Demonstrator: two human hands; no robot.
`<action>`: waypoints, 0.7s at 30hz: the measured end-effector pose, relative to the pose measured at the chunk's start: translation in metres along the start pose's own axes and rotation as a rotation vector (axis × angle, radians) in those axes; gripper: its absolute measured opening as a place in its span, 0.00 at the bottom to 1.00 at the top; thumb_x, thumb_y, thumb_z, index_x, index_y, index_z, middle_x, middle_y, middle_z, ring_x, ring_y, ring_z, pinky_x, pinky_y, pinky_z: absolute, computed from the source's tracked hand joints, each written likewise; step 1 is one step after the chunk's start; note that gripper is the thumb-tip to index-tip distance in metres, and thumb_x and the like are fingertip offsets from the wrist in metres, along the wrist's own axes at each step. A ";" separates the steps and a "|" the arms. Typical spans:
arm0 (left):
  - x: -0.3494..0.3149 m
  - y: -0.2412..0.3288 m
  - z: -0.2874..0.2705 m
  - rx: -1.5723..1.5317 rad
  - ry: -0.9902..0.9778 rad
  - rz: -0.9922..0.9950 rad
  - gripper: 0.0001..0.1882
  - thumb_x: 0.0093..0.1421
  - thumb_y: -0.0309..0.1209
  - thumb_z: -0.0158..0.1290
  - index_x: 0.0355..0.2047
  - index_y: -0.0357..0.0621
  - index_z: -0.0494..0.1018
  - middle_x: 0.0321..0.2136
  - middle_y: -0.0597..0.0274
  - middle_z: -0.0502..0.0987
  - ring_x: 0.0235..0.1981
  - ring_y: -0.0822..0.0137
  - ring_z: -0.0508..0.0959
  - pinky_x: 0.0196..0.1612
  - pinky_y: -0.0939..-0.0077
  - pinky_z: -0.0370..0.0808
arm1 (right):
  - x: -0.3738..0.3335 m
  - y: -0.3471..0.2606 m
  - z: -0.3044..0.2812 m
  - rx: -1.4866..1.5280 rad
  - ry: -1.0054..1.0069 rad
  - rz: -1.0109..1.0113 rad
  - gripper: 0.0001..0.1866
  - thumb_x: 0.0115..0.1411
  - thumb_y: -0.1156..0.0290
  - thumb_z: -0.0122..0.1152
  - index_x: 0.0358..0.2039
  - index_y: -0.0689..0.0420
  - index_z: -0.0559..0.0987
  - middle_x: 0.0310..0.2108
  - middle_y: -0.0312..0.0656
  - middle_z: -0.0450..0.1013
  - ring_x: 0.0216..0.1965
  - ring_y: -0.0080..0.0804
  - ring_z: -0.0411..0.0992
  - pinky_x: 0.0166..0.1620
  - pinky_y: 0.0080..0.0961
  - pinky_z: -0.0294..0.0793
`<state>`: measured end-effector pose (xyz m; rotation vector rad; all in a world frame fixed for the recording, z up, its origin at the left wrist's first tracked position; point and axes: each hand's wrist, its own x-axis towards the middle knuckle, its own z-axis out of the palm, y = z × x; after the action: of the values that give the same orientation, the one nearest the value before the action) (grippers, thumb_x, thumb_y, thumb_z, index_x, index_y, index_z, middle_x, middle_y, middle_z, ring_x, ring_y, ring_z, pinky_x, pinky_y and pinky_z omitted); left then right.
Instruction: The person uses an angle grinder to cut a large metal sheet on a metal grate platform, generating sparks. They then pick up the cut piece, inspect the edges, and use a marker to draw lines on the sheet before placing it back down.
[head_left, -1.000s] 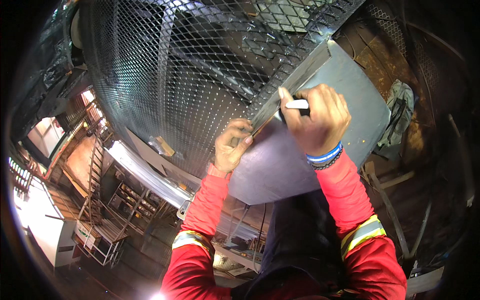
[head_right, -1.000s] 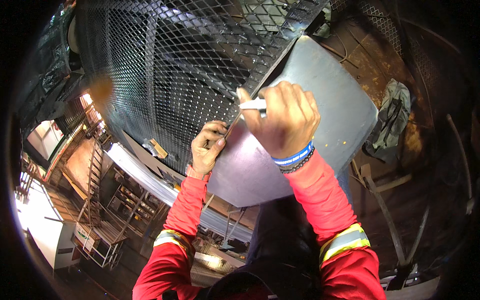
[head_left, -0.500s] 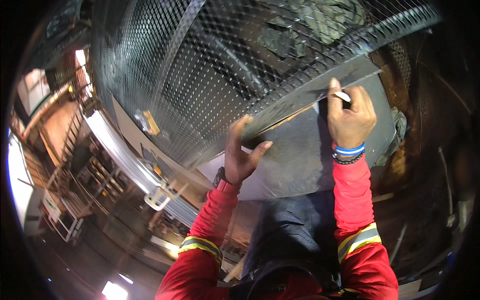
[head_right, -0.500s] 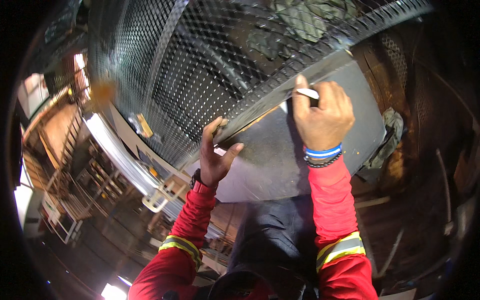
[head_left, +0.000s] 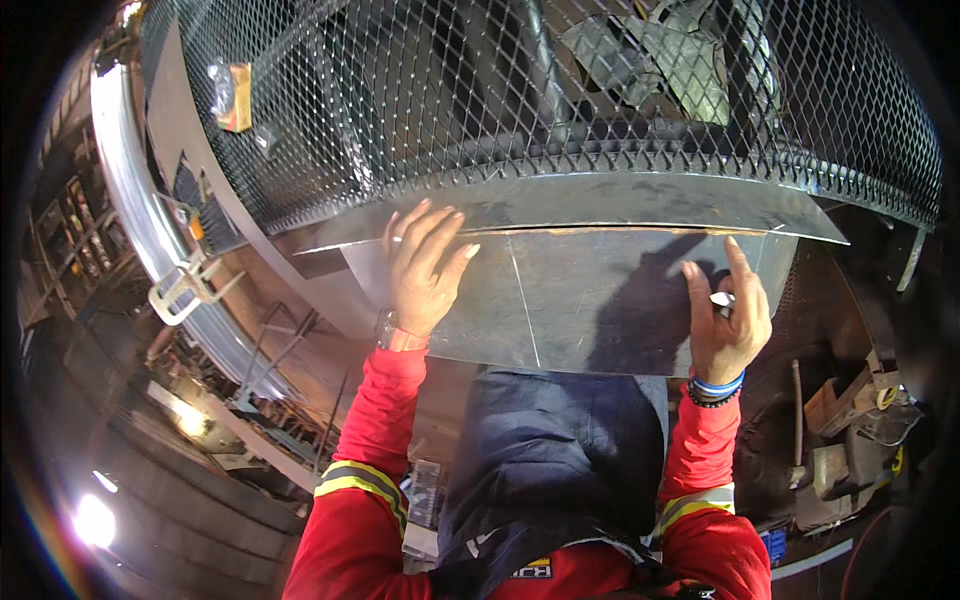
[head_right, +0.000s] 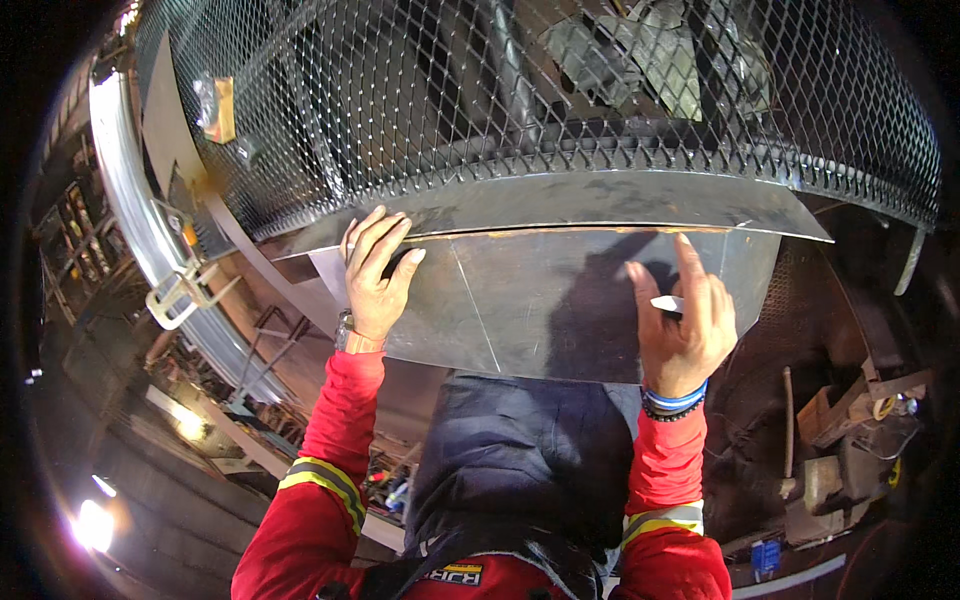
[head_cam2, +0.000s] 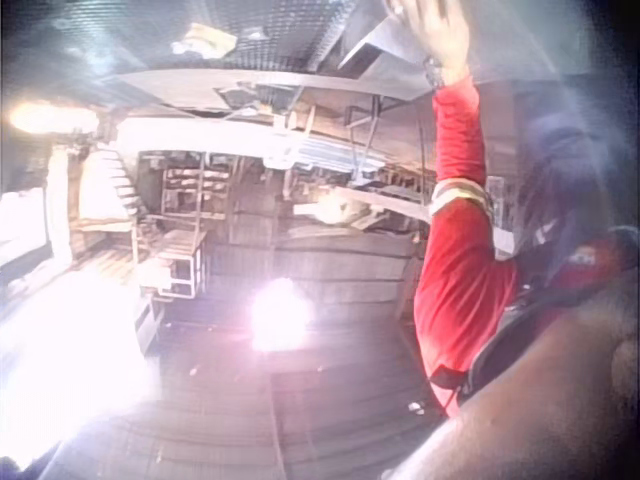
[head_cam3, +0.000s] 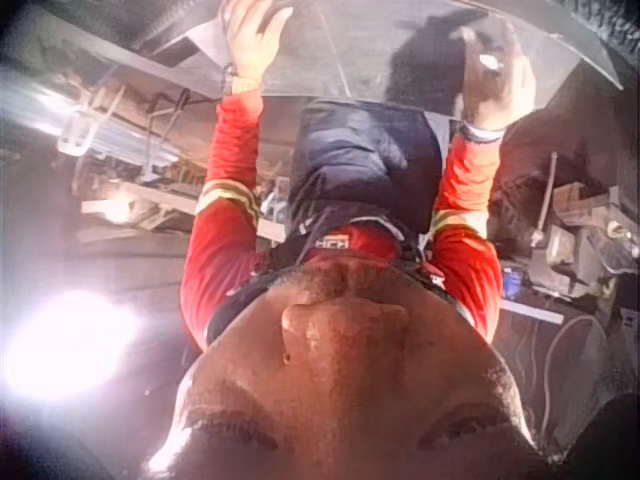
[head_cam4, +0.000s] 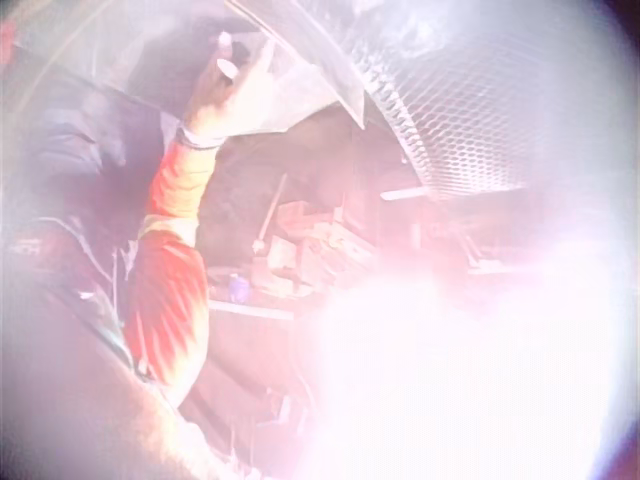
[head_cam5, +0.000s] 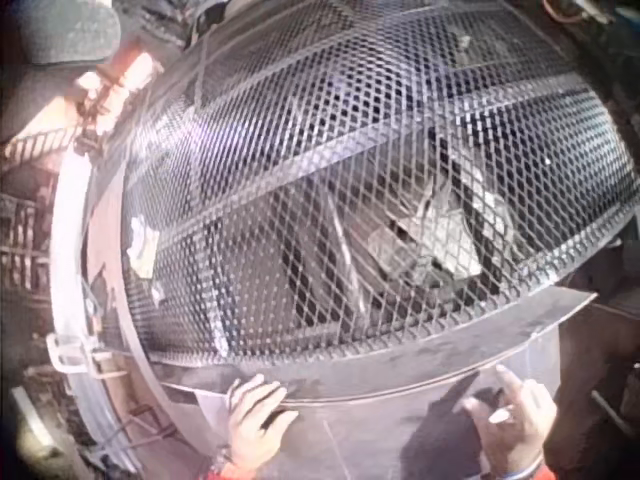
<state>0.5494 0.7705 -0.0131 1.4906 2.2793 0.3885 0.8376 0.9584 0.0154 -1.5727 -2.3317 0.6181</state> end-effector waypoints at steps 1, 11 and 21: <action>-0.001 -0.001 0.003 -0.026 0.019 -0.018 0.21 0.56 0.39 0.62 0.48 0.45 0.79 0.47 0.63 0.79 0.58 0.58 0.71 0.65 0.57 0.56 | 0.001 -0.011 0.002 -0.018 -0.076 0.002 0.29 0.45 0.65 0.79 0.49 0.57 0.80 0.19 0.35 0.64 0.21 0.32 0.65 0.30 0.29 0.68; 0.005 -0.005 0.001 -0.214 0.090 -0.099 0.16 0.54 0.42 0.63 0.40 0.47 0.79 0.40 0.66 0.80 0.48 0.61 0.75 0.62 0.55 0.56 | 0.015 -0.051 0.026 -0.228 -0.173 0.096 0.26 0.48 0.59 0.75 0.48 0.51 0.81 0.30 0.43 0.78 0.30 0.38 0.78 0.32 0.30 0.75; 0.024 -0.003 -0.010 -0.281 0.091 -0.046 0.16 0.48 0.35 0.68 0.37 0.47 0.79 0.34 0.66 0.78 0.38 0.62 0.75 0.48 0.63 0.64 | 0.022 -0.097 0.045 -0.095 -0.322 -0.294 0.15 0.48 0.68 0.72 0.39 0.54 0.84 0.38 0.39 0.73 0.27 0.34 0.74 0.29 0.28 0.72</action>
<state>0.5333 0.7914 -0.0098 1.3005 2.2125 0.7429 0.7307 0.9389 0.0222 -1.2001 -2.7959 0.7427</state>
